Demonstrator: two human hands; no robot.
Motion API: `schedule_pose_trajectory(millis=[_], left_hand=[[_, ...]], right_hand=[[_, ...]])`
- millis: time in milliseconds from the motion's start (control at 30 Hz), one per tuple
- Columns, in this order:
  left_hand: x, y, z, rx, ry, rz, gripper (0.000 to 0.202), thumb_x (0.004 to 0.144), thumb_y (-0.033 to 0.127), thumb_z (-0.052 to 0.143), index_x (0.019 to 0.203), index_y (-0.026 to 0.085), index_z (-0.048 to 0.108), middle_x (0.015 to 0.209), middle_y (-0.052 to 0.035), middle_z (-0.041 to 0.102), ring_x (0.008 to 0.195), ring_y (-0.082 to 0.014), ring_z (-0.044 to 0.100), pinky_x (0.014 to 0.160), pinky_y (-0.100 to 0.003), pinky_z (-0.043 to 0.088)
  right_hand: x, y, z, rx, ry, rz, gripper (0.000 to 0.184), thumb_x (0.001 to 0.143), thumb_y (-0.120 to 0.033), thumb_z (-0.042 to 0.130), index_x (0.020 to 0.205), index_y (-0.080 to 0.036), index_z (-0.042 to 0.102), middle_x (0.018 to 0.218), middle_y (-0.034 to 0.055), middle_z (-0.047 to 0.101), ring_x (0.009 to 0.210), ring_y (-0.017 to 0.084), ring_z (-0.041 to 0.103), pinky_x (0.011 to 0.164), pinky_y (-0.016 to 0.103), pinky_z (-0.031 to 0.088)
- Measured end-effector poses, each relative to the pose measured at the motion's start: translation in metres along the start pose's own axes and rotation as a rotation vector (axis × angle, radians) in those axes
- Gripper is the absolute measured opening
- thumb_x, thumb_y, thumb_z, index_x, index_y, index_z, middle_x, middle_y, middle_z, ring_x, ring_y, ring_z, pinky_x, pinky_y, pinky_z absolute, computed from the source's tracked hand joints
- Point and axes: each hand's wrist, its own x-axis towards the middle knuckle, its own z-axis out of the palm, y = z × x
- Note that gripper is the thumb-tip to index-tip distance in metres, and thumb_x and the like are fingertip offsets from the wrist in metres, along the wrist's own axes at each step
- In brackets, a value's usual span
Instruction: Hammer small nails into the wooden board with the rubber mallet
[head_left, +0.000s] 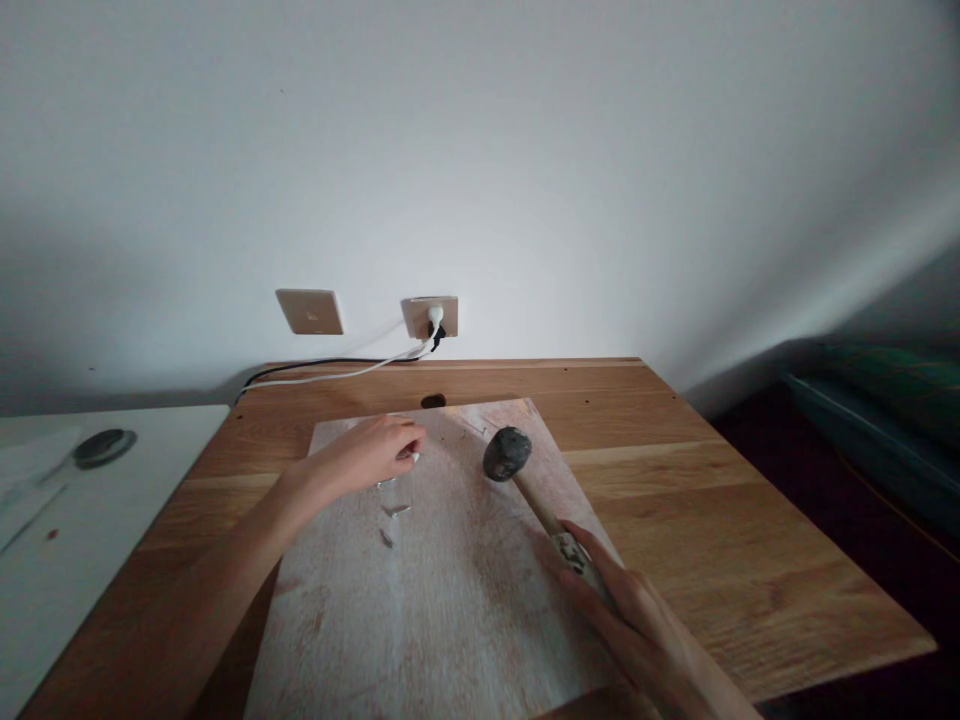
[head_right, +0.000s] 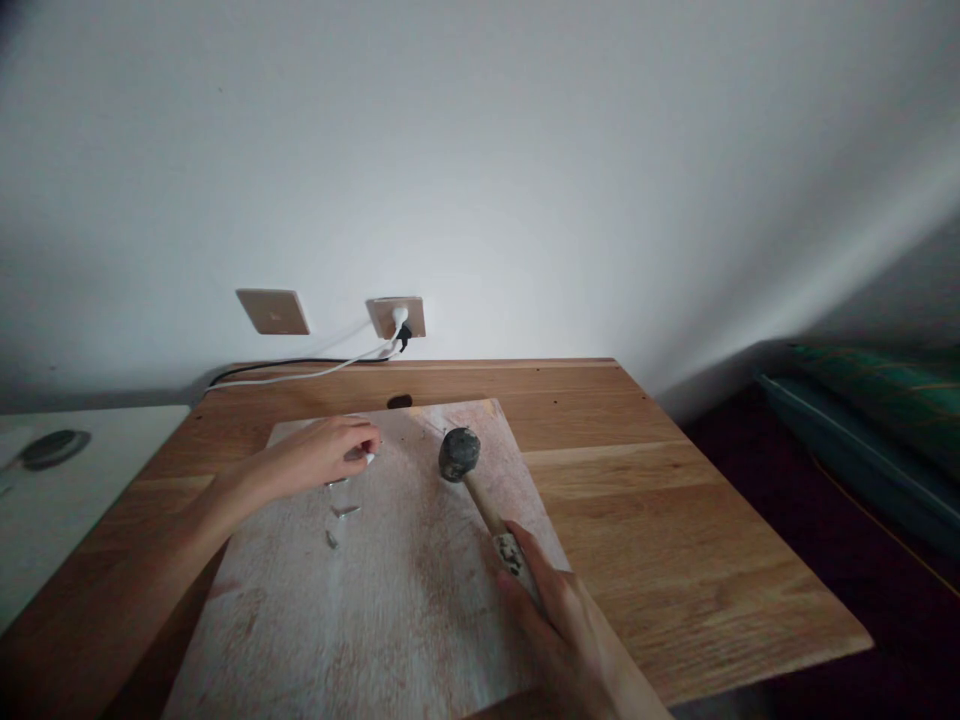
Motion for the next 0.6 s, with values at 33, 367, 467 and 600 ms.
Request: schedule_pose_trajectory(millis=[33,367,467,600], left_hand=[[0.001,-0.001,-0.002,0.031,0.013,-0.01,0.015,0.084,0.007,0.058,0.083,0.021,0.064,0.077,0.0008,0.064,0.071,-0.0161,0.059,0.066,-0.026,0.036],[0.029,0.002,0.008,0.045,0.071,0.091,0.018,0.089,0.009,0.061,0.09,0.02,0.074,0.094,-0.0046,0.069,0.086,-0.0199,0.066,0.079,-0.028,0.045],[0.033,0.001,0.013,0.069,0.098,0.099,0.018,0.091,0.01,0.06,0.092,0.02,0.075,0.094,-0.0056,0.069,0.086,-0.0205,0.066,0.079,-0.029,0.046],[0.035,0.002,0.013,0.06,0.104,0.085,0.017,0.088,0.009,0.062,0.088,0.02,0.075,0.089,-0.0048,0.068,0.084,-0.0208,0.066,0.079,-0.029,0.047]], right_hand=[[0.0,-0.001,0.0,0.002,-0.001,-0.004,0.062,0.099,-0.061,0.051,0.148,-0.024,0.059,0.142,0.0102,0.069,0.136,0.035,0.061,0.109,0.046,0.053],[-0.001,0.002,0.002,-0.014,0.036,0.01,0.063,0.097,-0.065,0.053,0.147,-0.028,0.06,0.14,0.0085,0.071,0.132,0.034,0.064,0.109,0.045,0.054],[-0.001,0.002,0.003,-0.01,0.044,0.01,0.062,0.099,-0.064,0.05,0.149,-0.028,0.058,0.142,0.008,0.07,0.134,0.033,0.063,0.111,0.044,0.052],[-0.001,0.002,0.002,-0.024,0.032,-0.009,0.06,0.098,-0.062,0.053,0.147,-0.028,0.06,0.14,0.0078,0.071,0.134,0.033,0.063,0.108,0.044,0.055]])
